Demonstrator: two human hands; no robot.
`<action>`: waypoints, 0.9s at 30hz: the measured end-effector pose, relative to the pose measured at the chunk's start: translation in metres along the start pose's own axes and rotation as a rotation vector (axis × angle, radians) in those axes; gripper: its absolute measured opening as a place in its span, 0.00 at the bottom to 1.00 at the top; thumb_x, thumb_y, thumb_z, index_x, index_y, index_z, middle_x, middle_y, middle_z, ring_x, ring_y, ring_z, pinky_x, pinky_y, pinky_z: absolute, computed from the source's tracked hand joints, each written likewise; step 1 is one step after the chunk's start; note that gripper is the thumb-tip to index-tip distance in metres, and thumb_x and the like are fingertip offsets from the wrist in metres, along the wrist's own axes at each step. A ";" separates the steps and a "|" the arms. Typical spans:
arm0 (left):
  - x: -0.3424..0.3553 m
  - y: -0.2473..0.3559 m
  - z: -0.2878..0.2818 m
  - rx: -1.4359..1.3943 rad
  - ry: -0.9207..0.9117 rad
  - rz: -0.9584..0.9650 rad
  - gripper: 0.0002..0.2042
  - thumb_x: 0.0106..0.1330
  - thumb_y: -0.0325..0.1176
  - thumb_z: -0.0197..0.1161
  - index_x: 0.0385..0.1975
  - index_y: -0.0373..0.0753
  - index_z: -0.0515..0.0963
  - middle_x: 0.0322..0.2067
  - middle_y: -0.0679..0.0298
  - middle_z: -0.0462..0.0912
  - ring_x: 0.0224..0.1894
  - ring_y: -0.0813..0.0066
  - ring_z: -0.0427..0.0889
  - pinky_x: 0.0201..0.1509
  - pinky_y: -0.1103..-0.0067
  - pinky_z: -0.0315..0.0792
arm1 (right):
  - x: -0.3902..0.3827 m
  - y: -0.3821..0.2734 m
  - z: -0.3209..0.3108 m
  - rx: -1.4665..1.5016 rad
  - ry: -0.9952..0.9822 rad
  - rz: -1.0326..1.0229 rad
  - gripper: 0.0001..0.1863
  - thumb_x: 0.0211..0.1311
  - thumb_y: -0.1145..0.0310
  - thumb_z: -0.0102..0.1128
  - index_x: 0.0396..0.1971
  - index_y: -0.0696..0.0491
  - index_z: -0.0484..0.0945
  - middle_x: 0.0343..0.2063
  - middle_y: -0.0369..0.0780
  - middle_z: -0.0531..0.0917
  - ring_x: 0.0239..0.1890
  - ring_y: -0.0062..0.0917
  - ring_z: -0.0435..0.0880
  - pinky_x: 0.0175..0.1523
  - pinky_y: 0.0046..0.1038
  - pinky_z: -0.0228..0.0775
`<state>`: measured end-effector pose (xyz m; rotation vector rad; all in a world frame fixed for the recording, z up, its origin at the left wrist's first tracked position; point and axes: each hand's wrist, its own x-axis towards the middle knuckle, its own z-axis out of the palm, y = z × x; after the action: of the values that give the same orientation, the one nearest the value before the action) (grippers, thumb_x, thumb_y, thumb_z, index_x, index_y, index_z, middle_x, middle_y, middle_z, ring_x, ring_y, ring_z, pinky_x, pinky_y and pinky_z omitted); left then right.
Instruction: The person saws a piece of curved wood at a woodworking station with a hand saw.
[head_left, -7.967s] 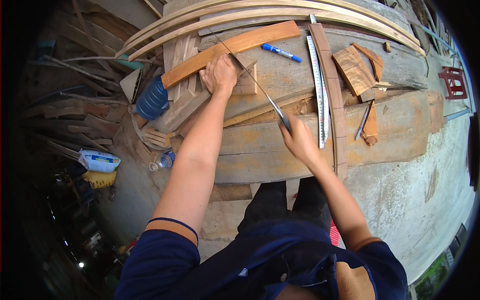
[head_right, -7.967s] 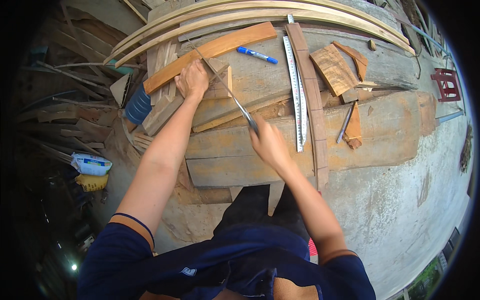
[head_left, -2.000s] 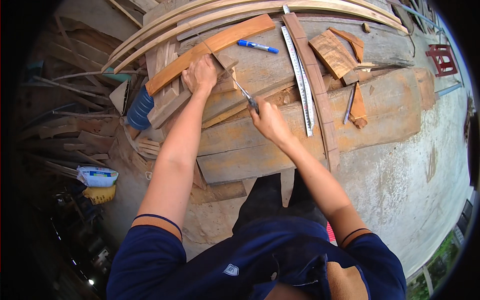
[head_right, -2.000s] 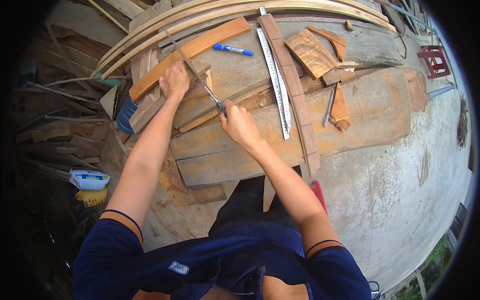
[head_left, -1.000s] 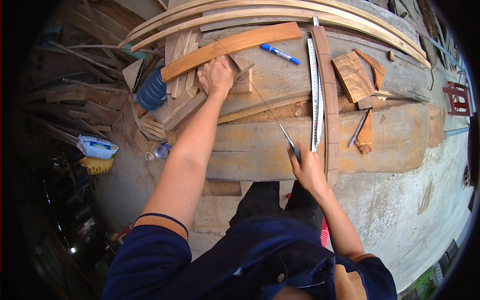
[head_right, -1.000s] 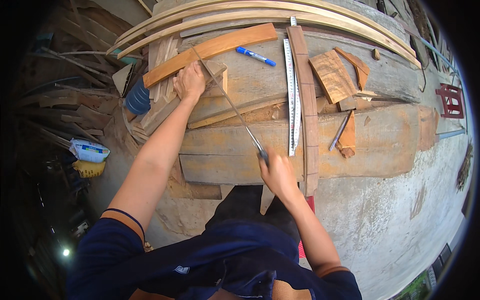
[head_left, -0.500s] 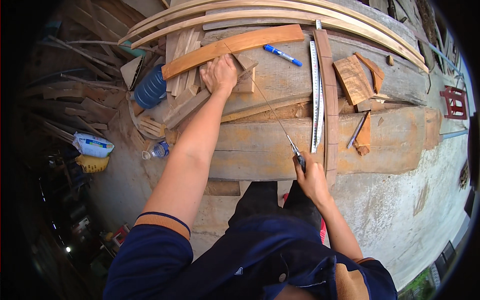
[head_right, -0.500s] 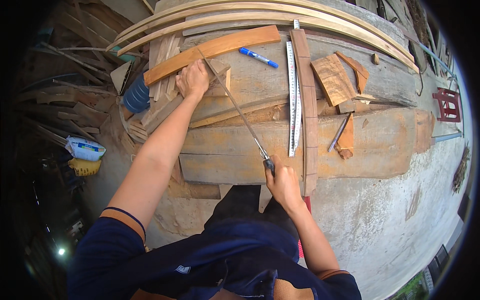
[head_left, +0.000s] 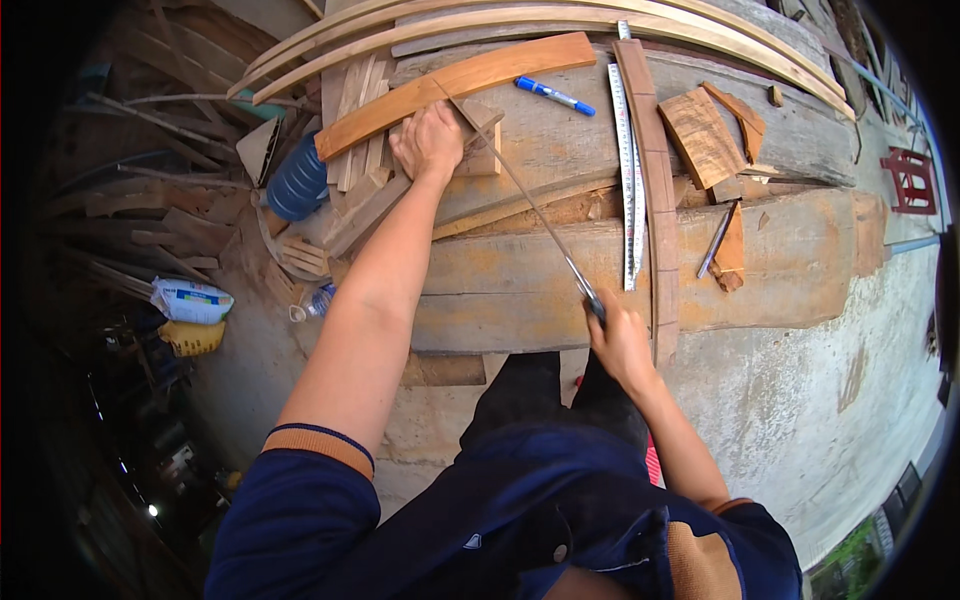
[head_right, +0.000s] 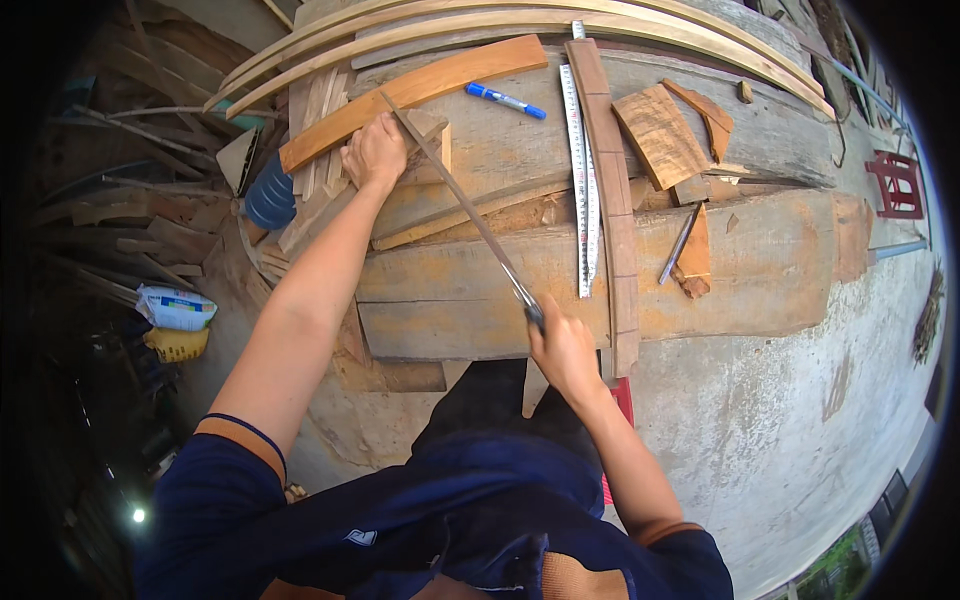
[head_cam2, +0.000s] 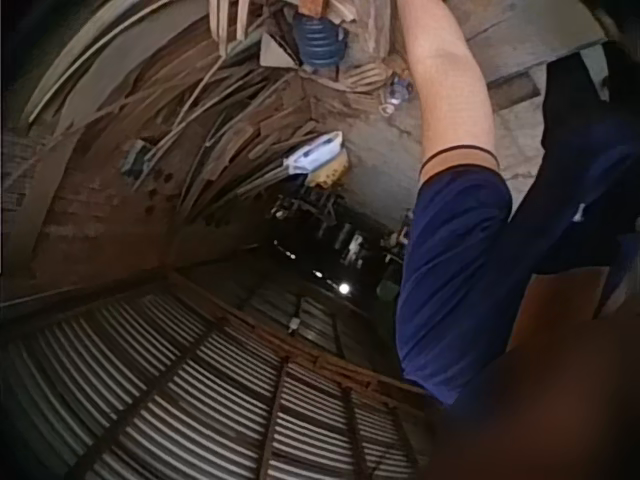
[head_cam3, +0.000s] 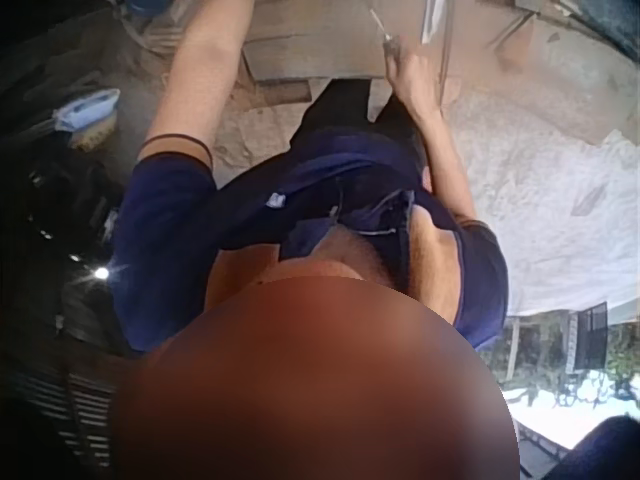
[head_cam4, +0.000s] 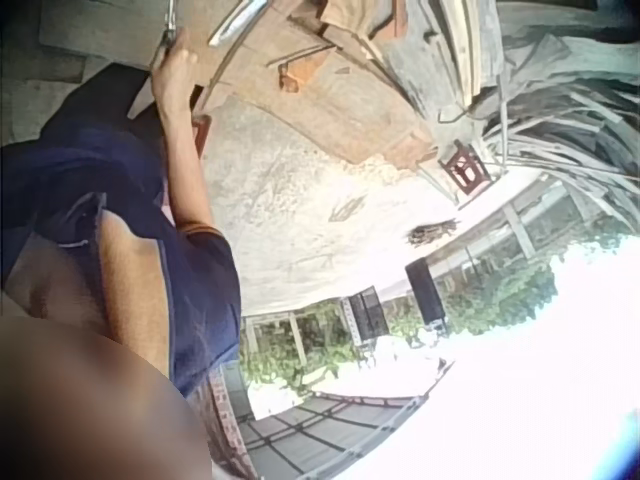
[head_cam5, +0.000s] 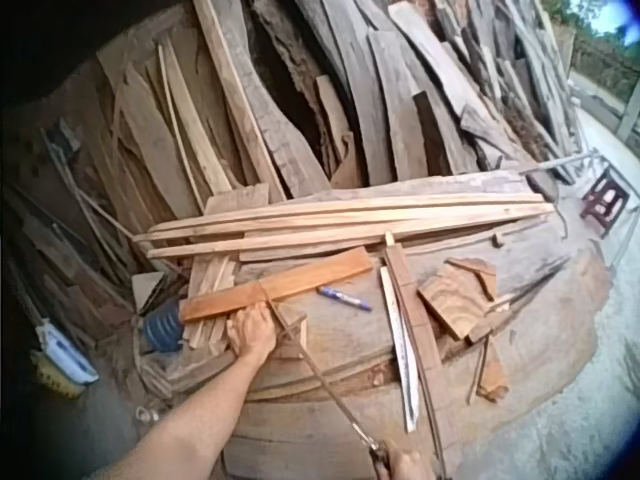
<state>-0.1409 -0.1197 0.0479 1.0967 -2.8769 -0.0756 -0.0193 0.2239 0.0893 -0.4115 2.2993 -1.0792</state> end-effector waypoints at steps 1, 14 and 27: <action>0.002 0.001 0.000 -0.028 0.022 0.022 0.21 0.75 0.45 0.41 0.40 0.43 0.83 0.44 0.61 0.86 0.51 0.63 0.80 0.56 0.63 0.65 | -0.009 -0.002 -0.007 -0.007 -0.007 0.029 0.08 0.65 0.68 0.57 0.40 0.54 0.74 0.24 0.55 0.81 0.30 0.55 0.81 0.38 0.53 0.71; 0.001 0.001 0.003 0.015 -0.013 0.029 0.22 0.76 0.45 0.40 0.40 0.42 0.83 0.45 0.60 0.86 0.52 0.62 0.80 0.58 0.62 0.65 | 0.086 -0.026 0.031 0.055 0.040 -0.074 0.09 0.66 0.66 0.55 0.40 0.56 0.74 0.27 0.57 0.82 0.35 0.57 0.81 0.40 0.55 0.71; 0.004 0.014 0.003 0.000 -0.082 0.089 0.24 0.76 0.48 0.36 0.48 0.46 0.82 0.47 0.56 0.85 0.54 0.56 0.80 0.58 0.60 0.66 | 0.132 -0.041 0.024 0.003 0.083 -0.094 0.10 0.68 0.66 0.53 0.37 0.58 0.74 0.27 0.59 0.81 0.36 0.59 0.80 0.40 0.55 0.71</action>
<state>-0.1534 -0.1116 0.0464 0.9864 -2.9936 -0.1195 -0.1082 0.1185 0.0616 -0.4866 2.3711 -1.1655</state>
